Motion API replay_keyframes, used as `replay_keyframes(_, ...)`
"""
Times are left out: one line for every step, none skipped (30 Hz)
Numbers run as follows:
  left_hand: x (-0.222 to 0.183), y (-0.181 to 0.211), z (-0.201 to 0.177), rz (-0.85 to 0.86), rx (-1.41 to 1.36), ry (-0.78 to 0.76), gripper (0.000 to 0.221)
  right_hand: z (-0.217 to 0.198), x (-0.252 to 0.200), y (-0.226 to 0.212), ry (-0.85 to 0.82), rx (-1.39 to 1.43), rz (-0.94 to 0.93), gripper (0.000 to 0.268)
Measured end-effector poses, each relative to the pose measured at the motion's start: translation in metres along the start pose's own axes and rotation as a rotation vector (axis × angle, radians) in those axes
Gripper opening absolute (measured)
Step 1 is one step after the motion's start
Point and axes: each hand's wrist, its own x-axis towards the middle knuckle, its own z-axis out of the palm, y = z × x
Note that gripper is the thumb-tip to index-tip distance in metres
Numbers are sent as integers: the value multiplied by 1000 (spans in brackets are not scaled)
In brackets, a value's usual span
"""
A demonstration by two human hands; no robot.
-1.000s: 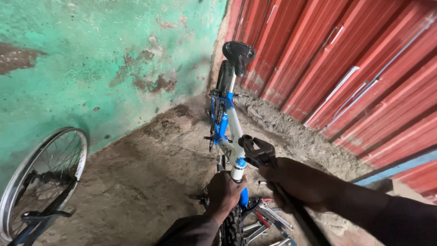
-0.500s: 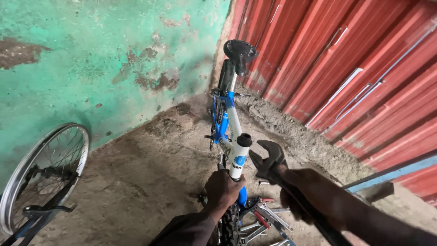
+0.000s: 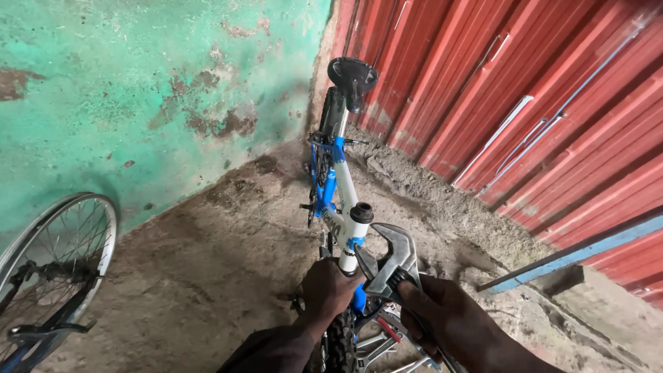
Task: Disassembling the handlebars and headset of a bicycle using a multi-tool and an adjustable wrench.
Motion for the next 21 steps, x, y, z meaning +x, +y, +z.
replay_keyframes(0, 0, 1, 17, -7, 30, 42, 0, 1, -1, 27, -33, 11, 50)
replay_keyframes(-1, -1, 3, 33, -12, 59, 44, 0, 0, -1, 54, -64, 25, 54)
replay_keyframes(0, -3, 6, 34, -8, 57, 44, -1, 0, -2, 54, -60, 26, 54)
replay_keyframes(2, -5, 9, 56, 12, 79, 47, -1, 0, -3, 64, -61, 23, 57)
replay_keyframes(3, -7, 12, 79, 33, 102, 49, -2, 0, -5, 74, -61, 20, 59)
replay_keyframes(5, -10, 16, 81, 34, 100, 49, -1, -1, -8, 76, -59, 21, 59)
replay_keyframes(7, -12, 20, 96, 33, 115, 51, -1, -2, -11, 98, -65, 56, 58)
replay_keyframes(9, -16, 24, 110, 32, 129, 53, 0, -3, -13, 120, -72, 93, 58)
replay_keyframes(9, -17, 26, 110, 34, 128, 53, -1, -1, -10, 120, -70, 94, 58)
replay_keyframes(10, -19, 28, 142, 31, 156, 52, -3, 2, -7, 135, -84, 105, 57)
replay_keyframes(10, -20, 30, 174, 28, 184, 51, -4, 4, -5, 150, -98, 116, 56)
replay_keyframes(10, -20, 29, 174, 28, 184, 51, -4, 4, -4, 149, -98, 116, 56)
replay_keyframes(10, -19, 29, 162, 26, 172, 50, -5, 5, -3, 143, -146, 73, 52)
replay_keyframes(10, -19, 28, 149, 22, 160, 48, -5, 5, -2, 136, -194, 31, 48)
replay_keyframes(7, -16, 24, 148, 23, 161, 48, -3, 1, -9, 135, -195, 31, 48)
replay_keyframes(5, -12, 19, 111, 7, 112, 48, -2, -2, -17, 149, -215, 40, 26)
replay_keyframes(3, -8, 14, 73, -8, 63, 47, -1, -5, -24, 164, -236, 48, 43)
replay_keyframes(2, -7, 12, 71, -8, 65, 47, -1, -6, -33, 161, -238, 47, 43)
replay_keyframes(1, -5, 10, 80, -19, 60, 46, -1, -7, -42, 143, -314, 124, 56)
replay_keyframes(0, -4, 8, 91, -30, 54, 44, -1, -7, -50, 126, -389, 201, 70)
replay_keyframes(1, -4, 9, 90, -30, 55, 44, 0, -8, -56, 125, -391, 201, 70)
